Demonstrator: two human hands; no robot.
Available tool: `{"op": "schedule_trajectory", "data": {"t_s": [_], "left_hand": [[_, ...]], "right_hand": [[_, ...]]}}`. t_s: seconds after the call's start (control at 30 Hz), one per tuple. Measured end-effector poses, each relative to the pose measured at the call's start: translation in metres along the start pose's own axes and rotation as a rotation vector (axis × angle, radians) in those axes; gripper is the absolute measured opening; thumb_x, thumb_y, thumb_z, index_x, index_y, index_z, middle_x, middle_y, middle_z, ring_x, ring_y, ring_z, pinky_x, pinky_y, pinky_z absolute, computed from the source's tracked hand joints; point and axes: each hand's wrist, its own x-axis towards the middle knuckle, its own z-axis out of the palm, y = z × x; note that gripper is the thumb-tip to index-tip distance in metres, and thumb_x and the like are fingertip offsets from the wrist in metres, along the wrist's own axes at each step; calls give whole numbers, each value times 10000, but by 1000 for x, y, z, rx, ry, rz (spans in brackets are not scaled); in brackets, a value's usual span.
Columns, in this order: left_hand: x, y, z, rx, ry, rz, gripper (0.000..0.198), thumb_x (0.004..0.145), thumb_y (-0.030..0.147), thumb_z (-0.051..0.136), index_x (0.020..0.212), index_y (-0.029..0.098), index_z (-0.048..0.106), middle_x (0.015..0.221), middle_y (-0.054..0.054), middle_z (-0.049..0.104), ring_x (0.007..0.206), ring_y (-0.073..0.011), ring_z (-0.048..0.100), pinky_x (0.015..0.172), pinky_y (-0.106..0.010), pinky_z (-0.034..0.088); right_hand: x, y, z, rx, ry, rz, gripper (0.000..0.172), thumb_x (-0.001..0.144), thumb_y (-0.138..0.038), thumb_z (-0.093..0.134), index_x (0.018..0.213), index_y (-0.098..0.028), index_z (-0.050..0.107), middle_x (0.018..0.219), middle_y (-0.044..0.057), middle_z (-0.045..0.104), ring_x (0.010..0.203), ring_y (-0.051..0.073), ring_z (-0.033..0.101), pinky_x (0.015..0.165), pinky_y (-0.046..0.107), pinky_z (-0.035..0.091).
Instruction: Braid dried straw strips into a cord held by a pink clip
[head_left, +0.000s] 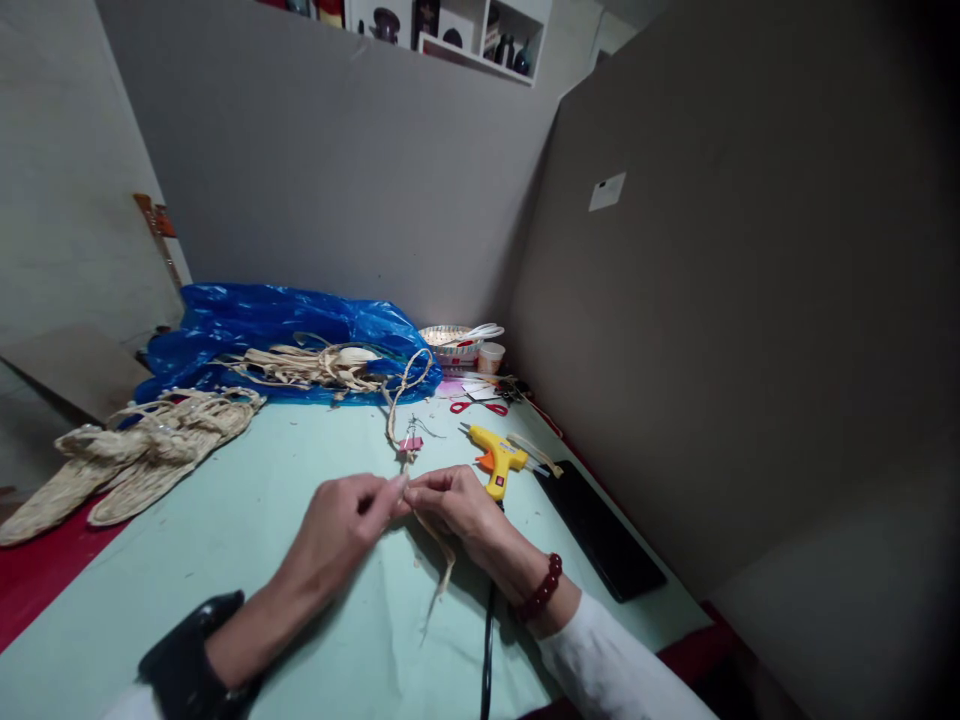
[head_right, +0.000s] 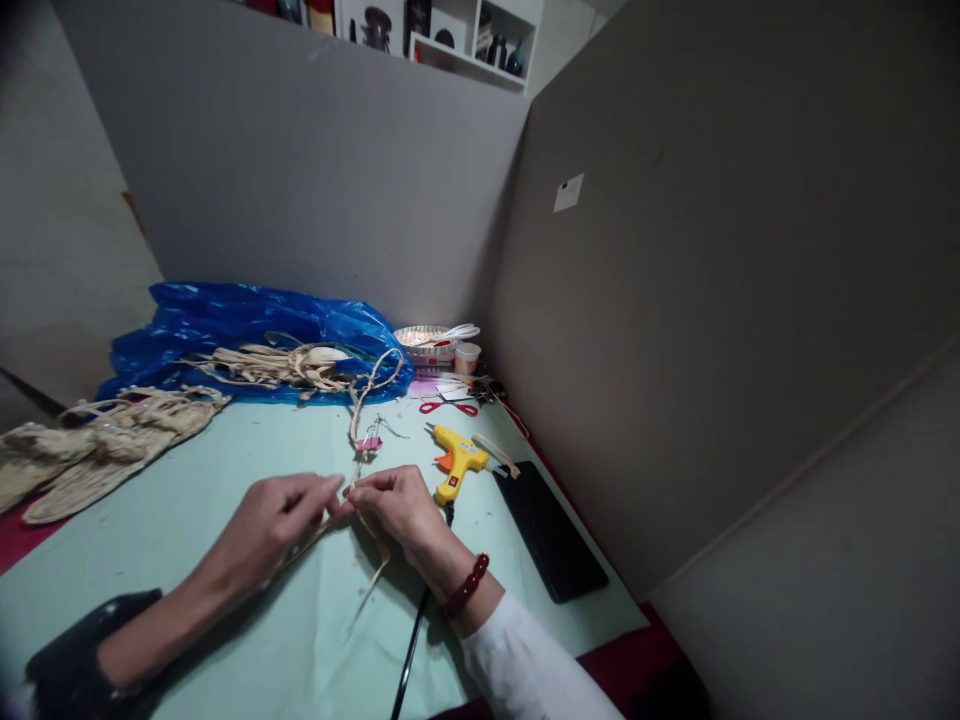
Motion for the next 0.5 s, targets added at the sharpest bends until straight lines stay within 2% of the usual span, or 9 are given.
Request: {"op": "schedule_trajectory", "data": {"t_s": [0.03, 0.07, 0.17, 0.23, 0.33, 0.4, 0.5], "left_hand": [[6, -4, -4, -53, 34, -36, 399, 843, 466, 440, 644, 184, 643, 683, -57, 662, 659, -202, 552, 634, -310, 377], [11, -8, -6, -139, -14, -64, 327, 805, 454, 506, 710, 178, 655, 736, -56, 674, 696, -203, 564, 656, -307, 394], [20, -17, -2, -591, -291, -145, 313, 726, 431, 607, 887, 164, 603, 724, -30, 644, 658, -178, 590, 639, -299, 447], [19, -18, 4, -774, -395, -188, 333, 711, 425, 632, 909, 171, 543, 669, 8, 597, 577, -153, 589, 551, -266, 443], [15, -17, 8, -832, -441, -248, 284, 731, 407, 624, 841, 179, 496, 572, 72, 492, 390, -45, 395, 389, -171, 255], [13, -15, 8, -799, -428, -281, 253, 752, 400, 591, 814, 173, 500, 526, 100, 428, 362, -14, 235, 368, -167, 135], [15, -15, 7, -656, -362, -283, 228, 769, 393, 525, 756, 165, 522, 465, 106, 383, 358, -30, 209, 364, -189, 122]], "right_hand": [[0, -1, 0, 4, -3, 19, 170, 698, -246, 640, 643, -93, 691, 396, -70, 348, 409, 49, 216, 429, 231, 124], [0, -2, 0, 8, -7, 32, 178, 706, -249, 634, 660, -89, 697, 387, -76, 325, 403, 48, 191, 428, 238, 103], [0, -2, 0, 29, -16, 37, 170, 706, -245, 633, 700, -89, 700, 413, -69, 367, 403, 45, 190, 426, 239, 100], [0, 0, 0, 17, -19, 33, 171, 708, -244, 630, 738, -93, 704, 441, -63, 400, 410, 45, 203, 427, 231, 117], [0, 2, 0, -67, -5, 2, 185, 732, -248, 611, 760, -98, 716, 466, -51, 430, 435, 57, 261, 447, 218, 193], [0, 2, 0, -179, 7, -52, 181, 748, -234, 594, 735, -106, 722, 505, -27, 489, 479, 74, 345, 490, 216, 267], [-4, 0, 2, -440, 26, -124, 213, 777, -200, 544, 694, -121, 724, 534, -5, 543, 516, 91, 396, 515, 220, 284]]}}
